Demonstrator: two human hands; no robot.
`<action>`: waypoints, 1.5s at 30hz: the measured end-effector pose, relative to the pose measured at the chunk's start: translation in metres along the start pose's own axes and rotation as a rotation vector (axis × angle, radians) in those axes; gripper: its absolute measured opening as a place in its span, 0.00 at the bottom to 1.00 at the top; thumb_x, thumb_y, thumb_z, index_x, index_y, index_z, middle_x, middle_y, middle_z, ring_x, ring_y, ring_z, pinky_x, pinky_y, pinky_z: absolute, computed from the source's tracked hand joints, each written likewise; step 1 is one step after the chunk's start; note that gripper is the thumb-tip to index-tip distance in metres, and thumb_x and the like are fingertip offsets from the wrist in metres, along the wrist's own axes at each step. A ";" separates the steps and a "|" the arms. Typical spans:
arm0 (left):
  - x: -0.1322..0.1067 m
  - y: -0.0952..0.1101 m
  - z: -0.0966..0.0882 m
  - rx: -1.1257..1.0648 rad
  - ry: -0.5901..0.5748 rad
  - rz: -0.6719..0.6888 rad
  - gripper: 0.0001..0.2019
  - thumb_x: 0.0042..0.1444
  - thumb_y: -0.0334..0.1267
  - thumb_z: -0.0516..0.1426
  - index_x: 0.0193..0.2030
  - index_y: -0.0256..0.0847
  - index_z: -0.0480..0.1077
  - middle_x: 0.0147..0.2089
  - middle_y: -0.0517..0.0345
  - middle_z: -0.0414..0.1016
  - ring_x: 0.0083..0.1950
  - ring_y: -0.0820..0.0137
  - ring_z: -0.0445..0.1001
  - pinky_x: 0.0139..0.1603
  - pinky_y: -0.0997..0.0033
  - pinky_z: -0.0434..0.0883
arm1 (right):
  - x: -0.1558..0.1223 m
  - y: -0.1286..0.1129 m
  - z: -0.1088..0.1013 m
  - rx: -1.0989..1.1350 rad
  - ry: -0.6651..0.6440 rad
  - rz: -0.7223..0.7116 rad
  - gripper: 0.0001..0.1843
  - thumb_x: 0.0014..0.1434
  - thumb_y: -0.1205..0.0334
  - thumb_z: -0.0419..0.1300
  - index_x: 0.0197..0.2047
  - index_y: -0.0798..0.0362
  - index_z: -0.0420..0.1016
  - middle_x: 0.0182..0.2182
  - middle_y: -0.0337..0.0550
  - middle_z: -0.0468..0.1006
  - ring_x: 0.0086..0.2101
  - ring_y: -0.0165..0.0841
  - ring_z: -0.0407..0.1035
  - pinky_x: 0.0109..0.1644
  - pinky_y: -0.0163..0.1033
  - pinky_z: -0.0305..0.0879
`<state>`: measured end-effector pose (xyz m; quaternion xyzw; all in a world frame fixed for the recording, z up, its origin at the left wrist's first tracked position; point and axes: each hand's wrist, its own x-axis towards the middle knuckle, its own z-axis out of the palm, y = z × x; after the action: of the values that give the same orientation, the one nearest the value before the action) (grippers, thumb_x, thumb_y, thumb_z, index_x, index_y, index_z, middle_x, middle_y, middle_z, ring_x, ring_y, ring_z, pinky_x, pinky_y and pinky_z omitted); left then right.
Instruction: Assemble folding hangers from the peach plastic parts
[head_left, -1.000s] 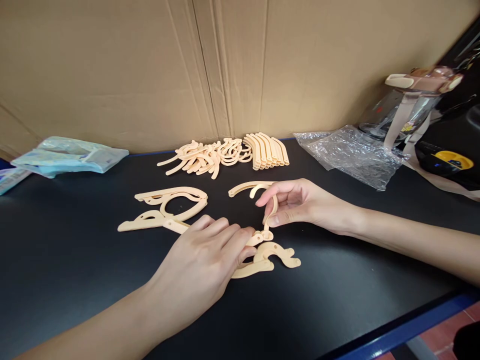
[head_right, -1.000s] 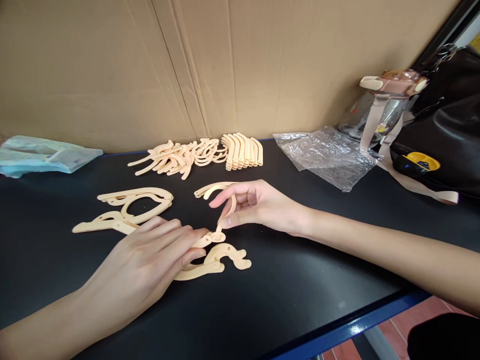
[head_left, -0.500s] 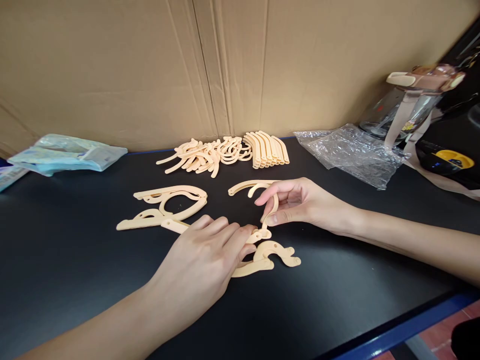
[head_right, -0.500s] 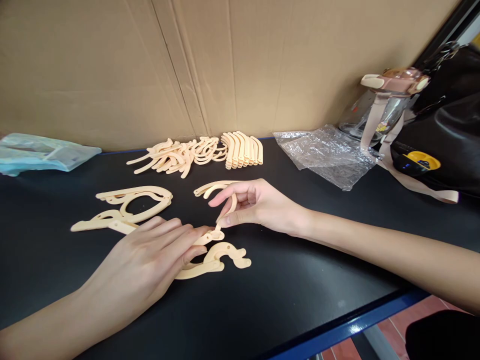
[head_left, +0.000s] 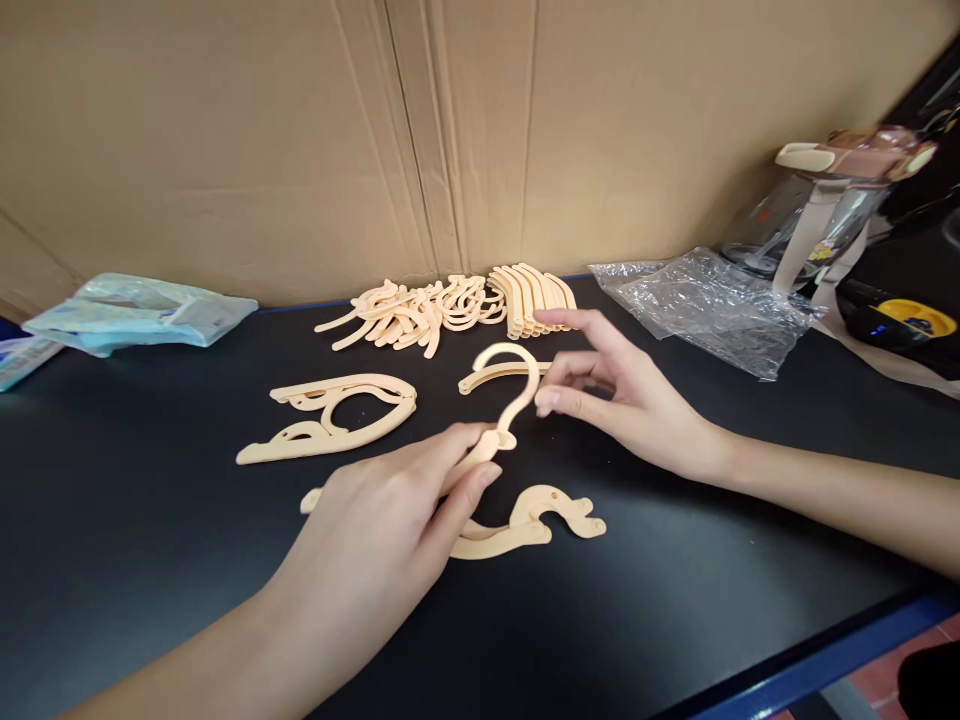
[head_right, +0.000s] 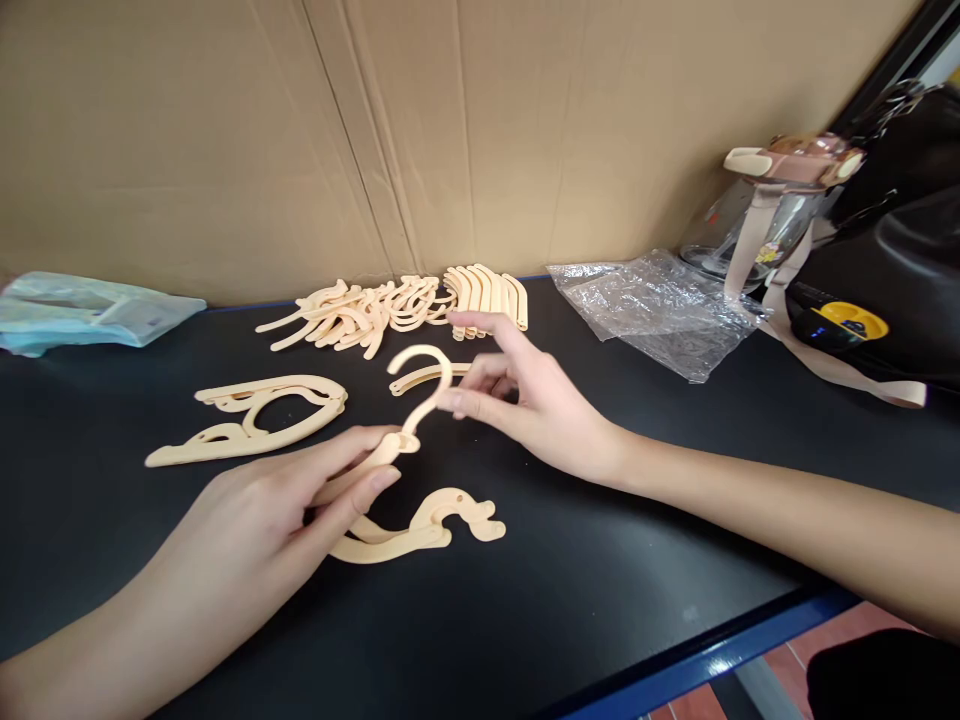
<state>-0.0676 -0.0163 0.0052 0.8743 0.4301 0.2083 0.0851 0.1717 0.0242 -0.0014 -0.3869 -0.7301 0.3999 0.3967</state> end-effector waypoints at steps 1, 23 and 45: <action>0.000 -0.001 -0.001 -0.068 -0.009 -0.047 0.10 0.70 0.43 0.50 0.44 0.44 0.70 0.25 0.67 0.73 0.22 0.72 0.72 0.21 0.74 0.63 | 0.001 0.002 -0.003 -0.135 0.036 -0.080 0.25 0.65 0.59 0.63 0.63 0.47 0.64 0.37 0.39 0.80 0.40 0.34 0.76 0.47 0.43 0.71; 0.010 -0.018 -0.007 -1.154 -0.338 -0.512 0.21 0.64 0.45 0.61 0.62 0.50 0.66 0.50 0.57 0.79 0.45 0.69 0.80 0.35 0.78 0.79 | 0.005 0.016 -0.008 -0.598 -0.027 -0.357 0.07 0.68 0.60 0.58 0.42 0.55 0.72 0.38 0.43 0.78 0.37 0.32 0.72 0.41 0.36 0.68; 0.013 -0.014 -0.011 -1.300 -0.222 -0.716 0.13 0.59 0.51 0.65 0.46 0.49 0.82 0.51 0.56 0.83 0.38 0.70 0.83 0.39 0.75 0.82 | -0.002 0.004 -0.003 -0.793 -0.128 -0.683 0.16 0.71 0.54 0.55 0.38 0.55 0.77 0.26 0.37 0.71 0.32 0.31 0.61 0.43 0.41 0.52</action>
<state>-0.0753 0.0026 0.0140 0.4705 0.4673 0.2904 0.6898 0.1760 0.0247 -0.0044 -0.2220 -0.9326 -0.0363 0.2822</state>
